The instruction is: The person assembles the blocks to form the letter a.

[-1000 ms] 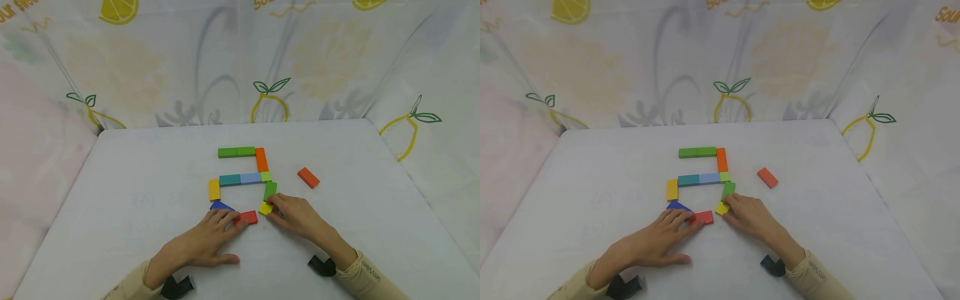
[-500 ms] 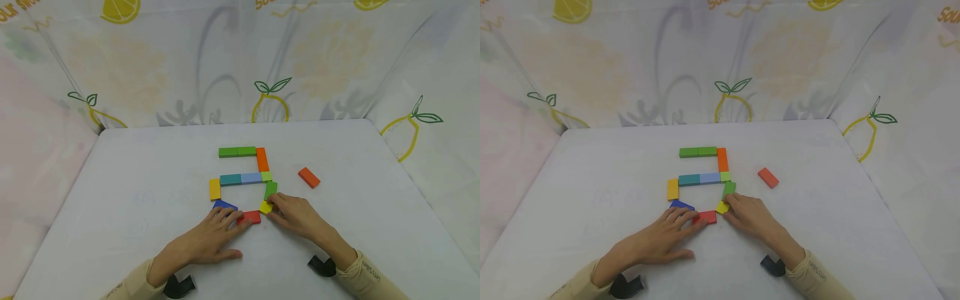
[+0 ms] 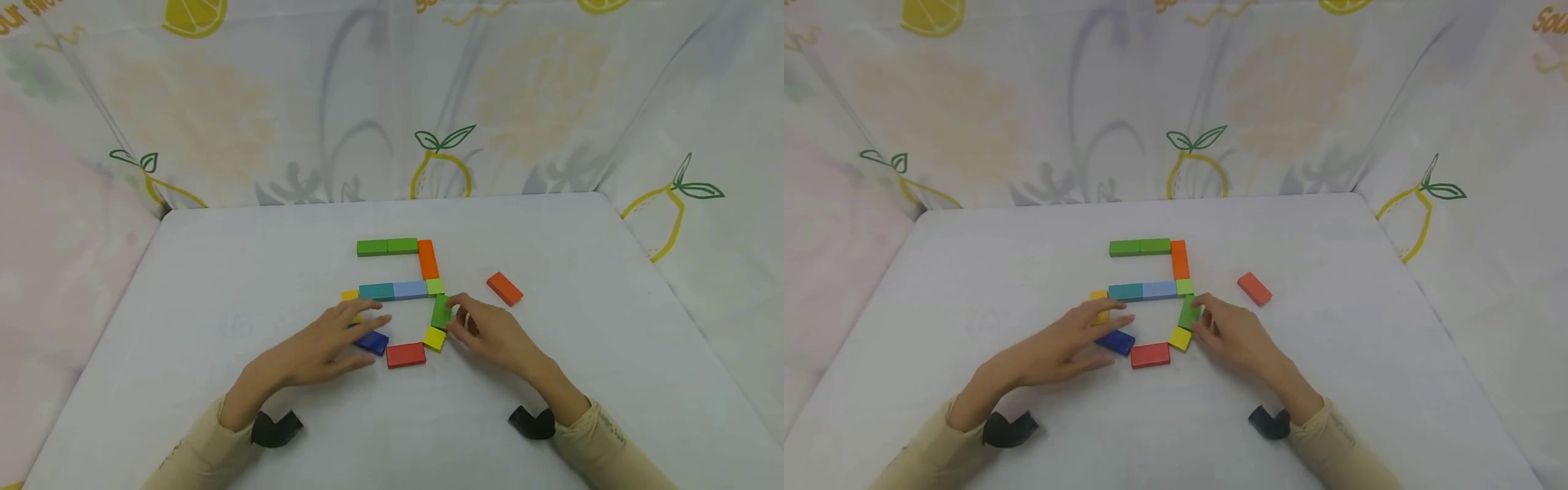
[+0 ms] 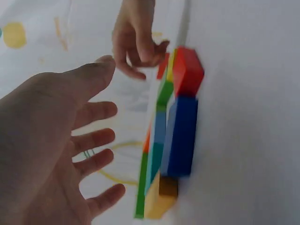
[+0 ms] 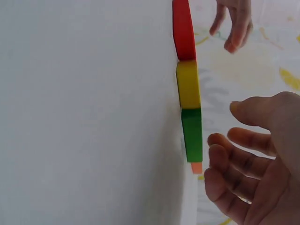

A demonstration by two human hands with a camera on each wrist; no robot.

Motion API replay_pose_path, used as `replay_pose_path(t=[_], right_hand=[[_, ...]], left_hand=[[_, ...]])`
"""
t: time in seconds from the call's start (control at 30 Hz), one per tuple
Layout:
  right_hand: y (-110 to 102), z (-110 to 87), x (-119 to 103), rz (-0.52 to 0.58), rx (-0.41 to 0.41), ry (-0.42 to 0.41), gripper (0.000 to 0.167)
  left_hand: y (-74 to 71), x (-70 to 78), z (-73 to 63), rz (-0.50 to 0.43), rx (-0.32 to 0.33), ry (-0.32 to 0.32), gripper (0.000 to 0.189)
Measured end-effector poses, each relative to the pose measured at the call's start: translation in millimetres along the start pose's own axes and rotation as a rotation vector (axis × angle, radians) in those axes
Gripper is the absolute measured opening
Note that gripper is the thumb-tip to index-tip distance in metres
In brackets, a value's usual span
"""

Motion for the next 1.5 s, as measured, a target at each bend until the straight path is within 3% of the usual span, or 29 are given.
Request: replay_pose_path(t=[0.1, 0.2, 0.3, 0.37, 0.6, 0.8, 1.1, 1.37, 1.5], right_hand=[[-11.1, 1.5, 12.6, 0.001, 0.107, 0.021, 0.031], [-22.2, 1.2, 26.7, 0.001, 0.23, 0.032, 0.03], [-31.8, -1.0, 41.1, 0.005, 0.322, 0.065, 0.031], [-36.1, -2.7, 49.9, 0.019, 0.336, 0.107, 0.034], [-37.0, -3.3, 69.1, 0.075, 0.166, 0.216, 0.046], [-35.9, -4.0, 75.6, 0.051, 0.123, 0.248, 0.044], [-30.3, -8.9, 76.3, 0.153, -0.003, 0.252, 0.048], [-20.3, -17.7, 56.1, 0.163, -0.111, 0.181, 0.044], [-14.3, -23.3, 44.6, 0.177, -0.149, 0.135, 0.041]], left_hand=[[-4.0, -28.7, -4.7, -0.05, 0.084, -0.064, 0.056], [-1.5, -49.1, -8.0, -0.087, 0.097, -0.136, 0.054], [2.5, -56.8, -8.0, -0.103, 0.083, -0.153, 0.053], [4.0, -58.0, -7.0, -0.105, 0.081, -0.156, 0.051], [5.3, -57.2, -5.0, -0.068, 0.11, -0.167, 0.047], [6.7, -59.2, -4.5, -0.052, 0.121, -0.165, 0.046], [6.5, -70.9, -5.7, -0.185, 0.136, -0.156, 0.047], [11.3, -85.6, -7.3, -0.384, 0.212, -0.073, 0.042], [13.3, -88.4, -8.2, -0.421, 0.234, -0.098, 0.041]])
Point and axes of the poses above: each hand's wrist, its own z-axis towards the middle knuckle, its own y-axis out of the palm, x = y × z, the point moved 3 cm from there along z, towards the middle knuckle, and after that the axes turned 11 degrees about -x, right-handed, at the moved point
